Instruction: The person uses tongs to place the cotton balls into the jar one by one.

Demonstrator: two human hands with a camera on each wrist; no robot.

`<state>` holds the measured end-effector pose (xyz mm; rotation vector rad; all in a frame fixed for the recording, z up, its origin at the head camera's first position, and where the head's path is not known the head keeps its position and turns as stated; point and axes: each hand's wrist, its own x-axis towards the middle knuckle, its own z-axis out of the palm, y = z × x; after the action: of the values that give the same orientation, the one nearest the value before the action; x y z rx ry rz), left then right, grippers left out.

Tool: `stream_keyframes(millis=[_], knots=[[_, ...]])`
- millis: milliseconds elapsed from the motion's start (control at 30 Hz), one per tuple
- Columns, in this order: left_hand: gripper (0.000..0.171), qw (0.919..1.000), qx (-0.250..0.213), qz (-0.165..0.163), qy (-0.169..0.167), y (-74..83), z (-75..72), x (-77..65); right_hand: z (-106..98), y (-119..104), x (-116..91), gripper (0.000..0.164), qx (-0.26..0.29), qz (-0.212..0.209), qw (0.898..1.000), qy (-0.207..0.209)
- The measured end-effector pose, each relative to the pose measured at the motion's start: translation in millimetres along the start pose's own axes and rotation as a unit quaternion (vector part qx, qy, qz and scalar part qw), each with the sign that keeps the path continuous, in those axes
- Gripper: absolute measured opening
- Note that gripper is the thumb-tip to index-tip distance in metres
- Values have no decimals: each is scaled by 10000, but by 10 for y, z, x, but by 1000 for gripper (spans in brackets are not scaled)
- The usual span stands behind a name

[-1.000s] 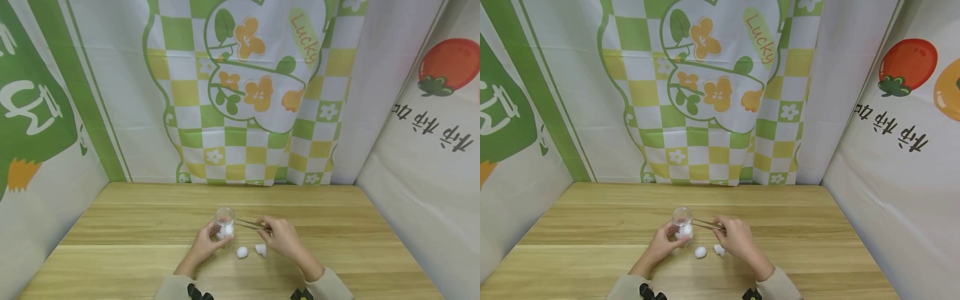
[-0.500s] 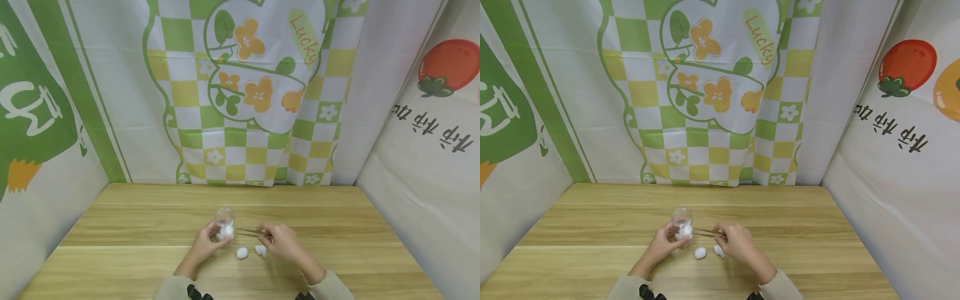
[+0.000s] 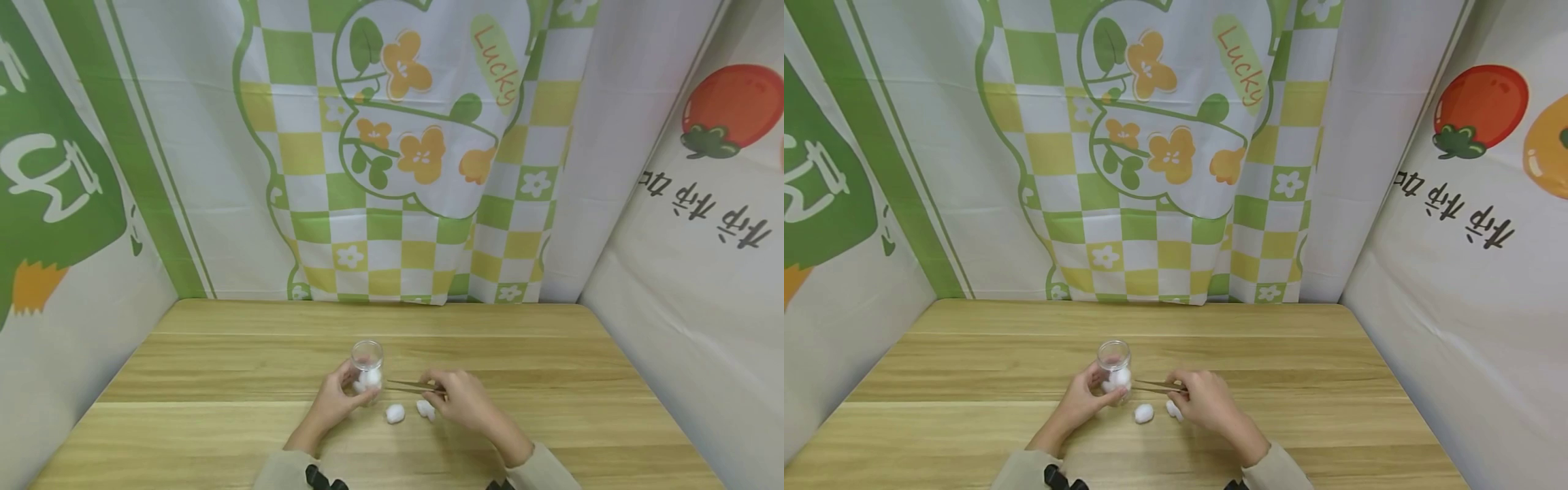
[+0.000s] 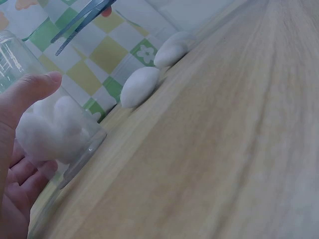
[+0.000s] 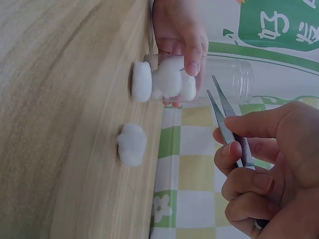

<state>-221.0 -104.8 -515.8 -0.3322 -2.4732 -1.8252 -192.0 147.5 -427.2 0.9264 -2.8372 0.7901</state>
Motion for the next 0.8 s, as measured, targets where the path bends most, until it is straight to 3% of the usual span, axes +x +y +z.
stream_keyframes(millis=[800], knots=[[58, 10000, -43, 0, 70, -19, 13, 13, 136, 123, -93, 11, 139, 305, 9988, -344]])
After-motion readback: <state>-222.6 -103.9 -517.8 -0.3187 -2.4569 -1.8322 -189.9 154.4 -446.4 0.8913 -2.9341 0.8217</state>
